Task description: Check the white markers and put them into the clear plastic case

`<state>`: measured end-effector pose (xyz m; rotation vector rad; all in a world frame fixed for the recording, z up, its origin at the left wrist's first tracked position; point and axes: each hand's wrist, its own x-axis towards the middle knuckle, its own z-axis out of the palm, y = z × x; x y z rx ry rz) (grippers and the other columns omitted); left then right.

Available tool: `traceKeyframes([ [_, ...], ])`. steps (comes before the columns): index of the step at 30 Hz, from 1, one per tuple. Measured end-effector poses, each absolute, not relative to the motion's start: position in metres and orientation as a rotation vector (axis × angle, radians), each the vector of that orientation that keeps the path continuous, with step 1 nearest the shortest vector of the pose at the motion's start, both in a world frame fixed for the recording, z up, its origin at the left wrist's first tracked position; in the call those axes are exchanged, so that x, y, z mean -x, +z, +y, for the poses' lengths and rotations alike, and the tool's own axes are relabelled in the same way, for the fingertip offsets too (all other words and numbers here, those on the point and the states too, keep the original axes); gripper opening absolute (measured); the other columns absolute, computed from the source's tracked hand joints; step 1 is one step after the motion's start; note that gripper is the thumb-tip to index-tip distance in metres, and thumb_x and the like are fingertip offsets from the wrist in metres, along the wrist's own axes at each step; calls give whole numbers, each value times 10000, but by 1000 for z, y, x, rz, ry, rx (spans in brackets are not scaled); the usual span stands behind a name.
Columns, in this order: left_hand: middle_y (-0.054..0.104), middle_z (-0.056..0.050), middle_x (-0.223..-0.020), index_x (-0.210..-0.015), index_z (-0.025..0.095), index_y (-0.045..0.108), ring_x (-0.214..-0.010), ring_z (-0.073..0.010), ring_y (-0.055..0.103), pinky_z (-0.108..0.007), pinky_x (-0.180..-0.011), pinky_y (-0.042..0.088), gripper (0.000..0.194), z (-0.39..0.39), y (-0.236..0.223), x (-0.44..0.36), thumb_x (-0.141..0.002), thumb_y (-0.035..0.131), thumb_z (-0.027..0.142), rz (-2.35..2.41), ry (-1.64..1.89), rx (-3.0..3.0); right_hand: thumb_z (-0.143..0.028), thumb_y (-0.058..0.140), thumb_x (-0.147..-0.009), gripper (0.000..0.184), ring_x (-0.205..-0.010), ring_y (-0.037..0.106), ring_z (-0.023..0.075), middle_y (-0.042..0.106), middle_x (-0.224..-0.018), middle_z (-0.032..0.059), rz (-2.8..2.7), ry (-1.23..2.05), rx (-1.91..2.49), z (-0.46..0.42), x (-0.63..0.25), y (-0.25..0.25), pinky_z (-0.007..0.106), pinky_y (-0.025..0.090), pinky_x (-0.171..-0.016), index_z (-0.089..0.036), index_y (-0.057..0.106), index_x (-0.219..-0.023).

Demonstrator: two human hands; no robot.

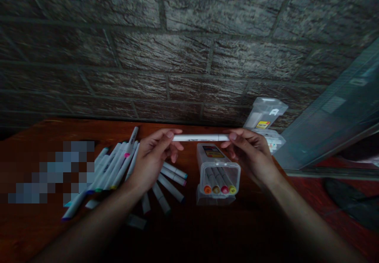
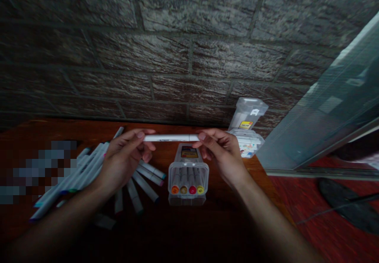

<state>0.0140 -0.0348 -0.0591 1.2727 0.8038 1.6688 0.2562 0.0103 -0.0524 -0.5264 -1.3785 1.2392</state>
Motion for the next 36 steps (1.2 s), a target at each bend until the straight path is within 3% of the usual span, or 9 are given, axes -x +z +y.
traceKeyframes([
  [7,732,-60,-760,-1065,179,802,-524,-101,569,-217,-498,458,201,-34,-60,-13,-965,697,318,774,1661,-1244,-383,821,-866,216,-503,492,75,741,-722,40,-1351,1270,532,10,-257,-50,215,366,-475,-189,797,-774],
  [14,741,-72,-769,-1071,159,797,-529,-110,574,-230,-509,464,218,-35,-60,-12,-974,678,314,750,1657,-1221,-390,830,-852,205,-493,504,81,762,-742,49,-1312,1304,530,9,-256,-50,204,380,-465,-205,831,-941],
  [36,739,-106,-726,-1098,107,783,-532,-133,573,-252,-527,455,263,-37,-58,-9,-975,634,286,691,1638,-1171,-399,832,-846,253,-492,571,92,784,-781,83,-1270,1395,492,9,-258,-48,197,391,-455,-184,839,-979],
])
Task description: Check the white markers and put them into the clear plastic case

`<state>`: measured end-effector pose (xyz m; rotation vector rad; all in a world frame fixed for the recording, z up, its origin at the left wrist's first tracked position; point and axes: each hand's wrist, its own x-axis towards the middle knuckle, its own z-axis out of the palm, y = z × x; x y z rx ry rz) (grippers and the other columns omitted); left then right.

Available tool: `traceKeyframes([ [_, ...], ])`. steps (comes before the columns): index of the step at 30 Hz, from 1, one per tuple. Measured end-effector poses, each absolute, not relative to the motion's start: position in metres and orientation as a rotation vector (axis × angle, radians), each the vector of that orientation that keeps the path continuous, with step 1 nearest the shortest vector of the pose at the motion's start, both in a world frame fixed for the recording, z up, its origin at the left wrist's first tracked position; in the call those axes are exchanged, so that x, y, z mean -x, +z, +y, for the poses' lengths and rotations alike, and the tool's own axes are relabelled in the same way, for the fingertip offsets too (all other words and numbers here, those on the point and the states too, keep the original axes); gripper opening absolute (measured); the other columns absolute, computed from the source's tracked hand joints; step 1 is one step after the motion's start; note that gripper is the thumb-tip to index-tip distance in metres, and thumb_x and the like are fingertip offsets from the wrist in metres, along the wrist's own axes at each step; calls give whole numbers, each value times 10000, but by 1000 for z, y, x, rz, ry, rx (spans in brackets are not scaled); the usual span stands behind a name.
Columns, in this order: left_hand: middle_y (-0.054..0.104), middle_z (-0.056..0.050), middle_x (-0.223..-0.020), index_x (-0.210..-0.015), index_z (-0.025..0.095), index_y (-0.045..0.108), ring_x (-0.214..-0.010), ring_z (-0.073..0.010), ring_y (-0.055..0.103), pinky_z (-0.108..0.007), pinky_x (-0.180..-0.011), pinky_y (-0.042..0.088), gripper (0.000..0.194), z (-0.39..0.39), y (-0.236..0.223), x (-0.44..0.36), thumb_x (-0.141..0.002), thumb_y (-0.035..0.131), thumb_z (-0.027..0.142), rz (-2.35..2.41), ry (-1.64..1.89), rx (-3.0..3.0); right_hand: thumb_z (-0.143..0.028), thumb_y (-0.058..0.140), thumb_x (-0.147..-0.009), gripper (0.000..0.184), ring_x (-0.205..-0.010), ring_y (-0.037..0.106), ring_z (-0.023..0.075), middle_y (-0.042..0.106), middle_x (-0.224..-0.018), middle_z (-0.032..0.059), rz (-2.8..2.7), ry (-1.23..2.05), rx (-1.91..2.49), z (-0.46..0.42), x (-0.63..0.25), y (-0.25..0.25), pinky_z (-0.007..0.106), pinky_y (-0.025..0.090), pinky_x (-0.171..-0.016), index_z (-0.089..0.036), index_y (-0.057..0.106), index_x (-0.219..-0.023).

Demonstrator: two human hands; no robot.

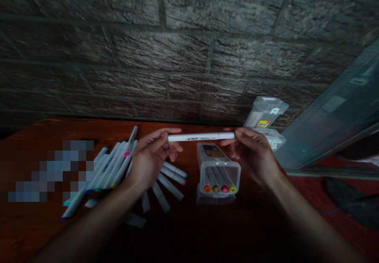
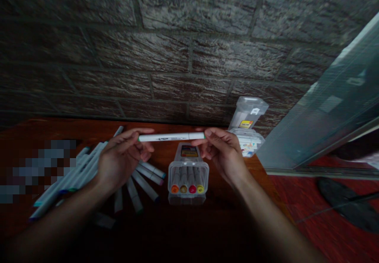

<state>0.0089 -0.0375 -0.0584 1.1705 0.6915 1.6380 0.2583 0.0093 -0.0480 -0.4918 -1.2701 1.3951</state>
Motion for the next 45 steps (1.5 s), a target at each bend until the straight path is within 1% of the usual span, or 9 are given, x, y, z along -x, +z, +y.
traceKeyframes([
  [4,737,-100,-720,-1099,115,785,-537,-136,576,-251,-524,458,266,-38,-58,-10,-969,652,306,691,1644,-1200,-433,857,-823,246,-474,565,89,748,-691,58,-1286,1366,494,8,-257,-47,185,371,-437,-190,829,-854],
  [8,719,-58,-718,-1059,147,799,-524,-120,568,-235,-505,444,232,-37,-58,-13,-952,697,326,731,1675,-1237,-467,851,-831,321,-457,540,78,686,-582,52,-1319,1314,507,8,-255,-46,174,351,-429,-160,808,-746],
  [13,730,-39,-799,-1095,189,798,-530,-94,562,-226,-505,444,236,-35,-62,-14,-945,735,360,859,1683,-1367,-441,831,-859,294,-482,541,77,699,-616,61,-1333,1283,520,9,-255,-48,174,358,-439,-163,816,-766],
  [18,714,-25,-719,-1058,172,790,-496,-84,541,-210,-485,431,251,-35,-62,-15,-895,791,362,988,1689,-1441,-353,878,-808,198,-529,567,95,738,-720,54,-1334,1240,551,8,-254,-51,194,380,-447,-182,781,-783],
  [22,716,-22,-683,-1032,175,797,-479,-77,548,-185,-462,422,251,-37,-61,-16,-836,845,324,1065,1660,-1468,-304,917,-746,208,-502,530,90,698,-662,18,-1351,1225,586,9,-253,-52,201,352,-431,-185,759,-812],
  [26,730,-29,-680,-1004,172,800,-450,-75,553,-177,-432,406,266,-39,-60,-18,-785,879,301,1076,1624,-1485,-242,934,-707,226,-459,476,71,635,-586,-29,-1381,1169,570,9,-251,-52,207,326,-427,-193,721,-768],
  [33,654,6,-578,-909,165,779,-472,-88,549,-185,-450,410,182,-41,-59,-21,-819,841,311,1132,1652,-1552,-241,924,-720,262,-444,438,65,598,-560,-50,-1445,1118,567,7,-250,-52,211,287,-420,-195,667,-749],
  [41,648,11,-579,-991,168,762,-484,-101,560,-196,-463,416,233,-43,-57,-21,-828,838,315,1120,1660,-1537,-247,872,-787,129,-505,494,84,671,-656,-33,-1501,1061,554,9,-251,-56,230,340,-454,-236,767,-860],
  [45,651,6,-577,-1006,168,777,-484,-102,563,-193,-459,406,230,-41,-59,-20,-835,832,312,1115,1650,-1526,-260,871,-776,151,-510,514,100,683,-668,-18,-1492,1051,598,9,-251,-56,235,344,-438,-244,803,-910],
])
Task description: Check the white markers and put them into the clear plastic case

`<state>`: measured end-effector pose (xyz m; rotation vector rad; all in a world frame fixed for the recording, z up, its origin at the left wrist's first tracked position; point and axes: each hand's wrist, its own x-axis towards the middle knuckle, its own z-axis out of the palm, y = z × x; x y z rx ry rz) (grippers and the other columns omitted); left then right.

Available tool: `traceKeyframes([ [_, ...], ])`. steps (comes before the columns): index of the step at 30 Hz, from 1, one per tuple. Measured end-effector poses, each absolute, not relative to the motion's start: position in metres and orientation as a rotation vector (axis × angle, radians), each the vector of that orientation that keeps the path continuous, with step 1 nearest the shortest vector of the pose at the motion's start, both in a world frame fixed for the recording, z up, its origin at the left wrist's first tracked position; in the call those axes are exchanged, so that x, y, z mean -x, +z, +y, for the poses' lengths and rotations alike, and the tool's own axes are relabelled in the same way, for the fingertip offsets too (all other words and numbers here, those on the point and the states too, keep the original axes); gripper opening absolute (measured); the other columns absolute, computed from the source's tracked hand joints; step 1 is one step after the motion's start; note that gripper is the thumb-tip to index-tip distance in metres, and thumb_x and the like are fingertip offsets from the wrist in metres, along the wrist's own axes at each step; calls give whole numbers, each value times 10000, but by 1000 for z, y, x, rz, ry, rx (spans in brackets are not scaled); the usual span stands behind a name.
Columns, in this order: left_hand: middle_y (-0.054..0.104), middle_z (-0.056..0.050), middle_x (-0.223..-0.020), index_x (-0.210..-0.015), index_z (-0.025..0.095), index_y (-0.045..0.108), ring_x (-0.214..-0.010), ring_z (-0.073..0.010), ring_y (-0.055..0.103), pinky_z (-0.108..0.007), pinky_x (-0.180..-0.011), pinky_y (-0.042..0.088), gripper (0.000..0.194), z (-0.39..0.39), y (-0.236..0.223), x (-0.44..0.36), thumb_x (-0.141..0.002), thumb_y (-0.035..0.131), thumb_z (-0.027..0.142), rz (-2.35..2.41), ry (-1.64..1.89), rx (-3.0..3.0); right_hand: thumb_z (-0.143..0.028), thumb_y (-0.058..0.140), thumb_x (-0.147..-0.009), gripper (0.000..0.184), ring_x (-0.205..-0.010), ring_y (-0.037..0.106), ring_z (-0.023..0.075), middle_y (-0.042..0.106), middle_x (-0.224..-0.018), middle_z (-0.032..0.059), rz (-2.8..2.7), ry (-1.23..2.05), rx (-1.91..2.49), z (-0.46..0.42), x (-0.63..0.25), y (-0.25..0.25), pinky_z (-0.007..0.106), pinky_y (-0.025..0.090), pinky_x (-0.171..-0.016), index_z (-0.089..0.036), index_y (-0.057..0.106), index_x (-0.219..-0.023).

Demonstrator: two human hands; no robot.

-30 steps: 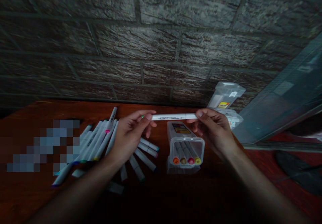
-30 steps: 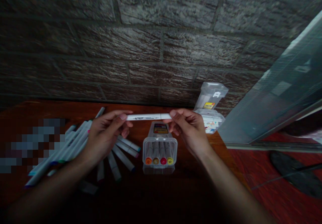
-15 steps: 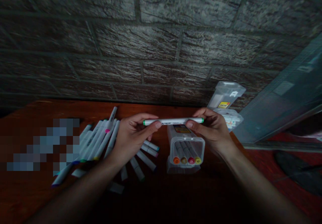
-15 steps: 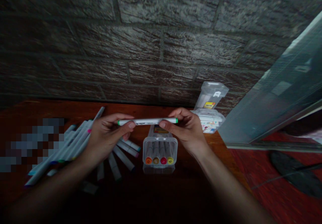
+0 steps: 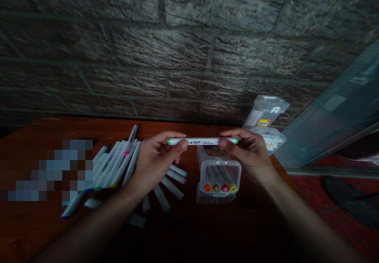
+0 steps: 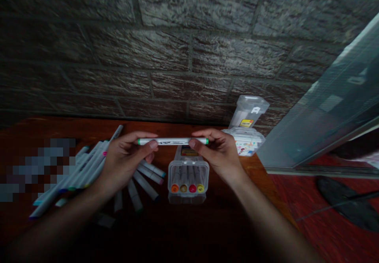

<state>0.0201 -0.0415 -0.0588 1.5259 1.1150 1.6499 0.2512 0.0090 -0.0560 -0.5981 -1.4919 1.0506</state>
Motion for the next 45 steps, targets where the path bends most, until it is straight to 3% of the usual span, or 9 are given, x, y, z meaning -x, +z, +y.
traceKeyframes([
  [6,738,-45,-709,-1039,169,784,-500,-101,579,-205,-478,428,250,-41,-60,-18,-867,807,349,1053,1642,-1484,-250,880,-767,165,-520,536,95,694,-683,-17,-1497,1081,592,10,-252,-58,220,361,-446,-247,809,-916],
  [12,657,1,-570,-964,164,770,-456,-98,548,-193,-440,389,210,-44,-55,-22,-809,842,286,1135,1633,-1589,-241,888,-740,132,-527,531,95,699,-679,-10,-1495,1019,618,9,-250,-55,227,359,-454,-223,789,-826],
  [16,676,-5,-603,-925,175,773,-452,-93,536,-197,-431,379,183,-43,-55,-24,-786,853,263,1129,1649,-1593,-265,891,-740,148,-487,490,89,670,-634,-17,-1495,1017,628,8,-250,-53,233,325,-430,-213,774,-814],
  [35,636,19,-571,-1018,189,788,-510,-81,553,-185,-505,405,205,-39,-59,-17,-878,810,336,1089,1630,-1516,-298,858,-827,128,-485,491,72,731,-697,11,-1412,1192,574,8,-251,-57,201,344,-443,-222,809,-916],
  [45,746,-18,-812,-1042,201,742,-529,-81,585,-202,-506,459,170,-31,-67,-14,-903,793,285,865,1697,-1419,-295,879,-805,155,-488,492,62,749,-717,28,-1358,1249,566,9,-251,-55,176,361,-453,-204,785,-889],
])
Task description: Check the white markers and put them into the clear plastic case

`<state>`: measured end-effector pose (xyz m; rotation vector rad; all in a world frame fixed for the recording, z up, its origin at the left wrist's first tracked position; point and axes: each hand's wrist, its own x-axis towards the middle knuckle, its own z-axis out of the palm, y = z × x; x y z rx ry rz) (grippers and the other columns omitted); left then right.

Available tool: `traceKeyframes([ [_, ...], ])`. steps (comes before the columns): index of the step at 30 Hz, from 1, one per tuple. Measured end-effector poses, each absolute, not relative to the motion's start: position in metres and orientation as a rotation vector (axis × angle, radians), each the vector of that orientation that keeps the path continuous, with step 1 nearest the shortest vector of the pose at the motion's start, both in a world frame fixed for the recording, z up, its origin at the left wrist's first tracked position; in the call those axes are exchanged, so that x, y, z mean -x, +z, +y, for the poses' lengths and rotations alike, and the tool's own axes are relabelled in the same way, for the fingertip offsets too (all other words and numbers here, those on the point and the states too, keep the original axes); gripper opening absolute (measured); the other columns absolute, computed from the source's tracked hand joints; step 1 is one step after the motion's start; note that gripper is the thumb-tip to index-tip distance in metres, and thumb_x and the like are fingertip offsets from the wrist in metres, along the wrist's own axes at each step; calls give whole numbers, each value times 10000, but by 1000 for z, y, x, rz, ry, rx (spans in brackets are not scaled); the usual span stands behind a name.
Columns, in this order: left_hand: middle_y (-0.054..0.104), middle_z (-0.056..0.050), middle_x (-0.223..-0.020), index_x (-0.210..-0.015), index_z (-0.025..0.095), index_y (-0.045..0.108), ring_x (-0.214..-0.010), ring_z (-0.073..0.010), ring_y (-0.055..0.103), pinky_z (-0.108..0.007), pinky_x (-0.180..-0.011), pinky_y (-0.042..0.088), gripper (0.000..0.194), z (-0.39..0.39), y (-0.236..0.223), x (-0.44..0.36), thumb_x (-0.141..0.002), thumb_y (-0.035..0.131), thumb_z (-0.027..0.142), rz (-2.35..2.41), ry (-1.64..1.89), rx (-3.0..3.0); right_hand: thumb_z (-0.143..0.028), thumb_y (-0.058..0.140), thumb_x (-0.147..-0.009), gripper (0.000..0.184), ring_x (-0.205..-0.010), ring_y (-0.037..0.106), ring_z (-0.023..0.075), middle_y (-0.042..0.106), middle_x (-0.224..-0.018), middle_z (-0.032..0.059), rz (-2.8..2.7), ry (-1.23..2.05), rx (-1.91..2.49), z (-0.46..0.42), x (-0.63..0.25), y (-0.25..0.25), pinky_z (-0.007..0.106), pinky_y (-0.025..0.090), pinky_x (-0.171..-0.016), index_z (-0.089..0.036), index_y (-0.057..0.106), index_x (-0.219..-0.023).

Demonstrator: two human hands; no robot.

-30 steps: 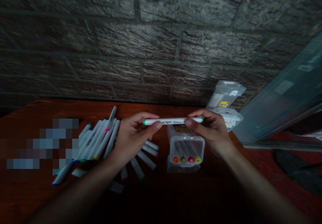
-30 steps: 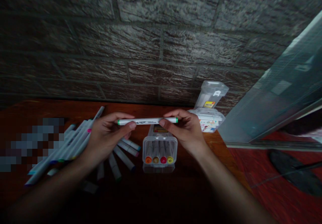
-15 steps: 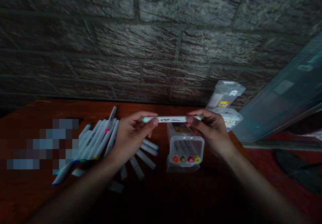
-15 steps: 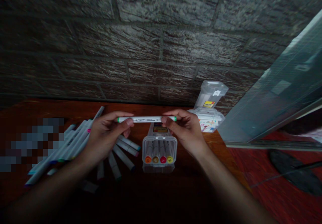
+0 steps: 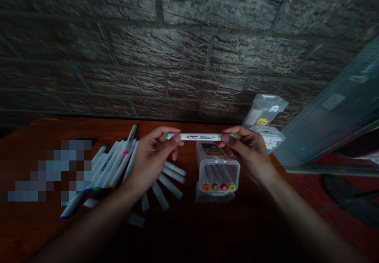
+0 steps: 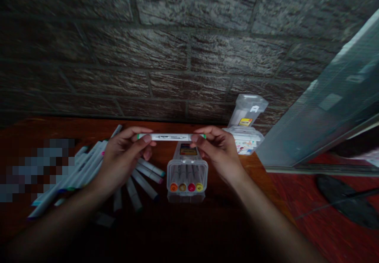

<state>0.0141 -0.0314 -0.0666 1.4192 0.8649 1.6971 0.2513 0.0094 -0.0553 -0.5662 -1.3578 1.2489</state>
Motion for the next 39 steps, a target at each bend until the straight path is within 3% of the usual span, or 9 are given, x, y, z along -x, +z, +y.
traceKeyframes([
  [8,726,-24,-833,-1051,222,797,-541,-71,549,-208,-512,434,169,-32,-63,-12,-916,778,321,878,1709,-1370,-313,854,-831,149,-499,471,58,734,-736,21,-1317,1260,533,9,-254,-54,198,323,-460,-222,834,-946],
  [21,739,-77,-830,-1080,150,809,-530,-109,561,-235,-498,445,228,-35,-56,-13,-915,724,282,750,1699,-1205,-368,854,-840,256,-504,491,59,777,-804,47,-1238,1338,523,9,-255,-51,188,359,-465,-209,838,-1040],
  [39,747,-103,-835,-1112,109,795,-529,-128,567,-250,-493,445,273,-36,-54,-13,-903,709,263,698,1705,-1158,-403,860,-818,287,-514,507,73,775,-812,45,-1222,1388,511,7,-254,-46,207,347,-467,-203,843,-1023],
])
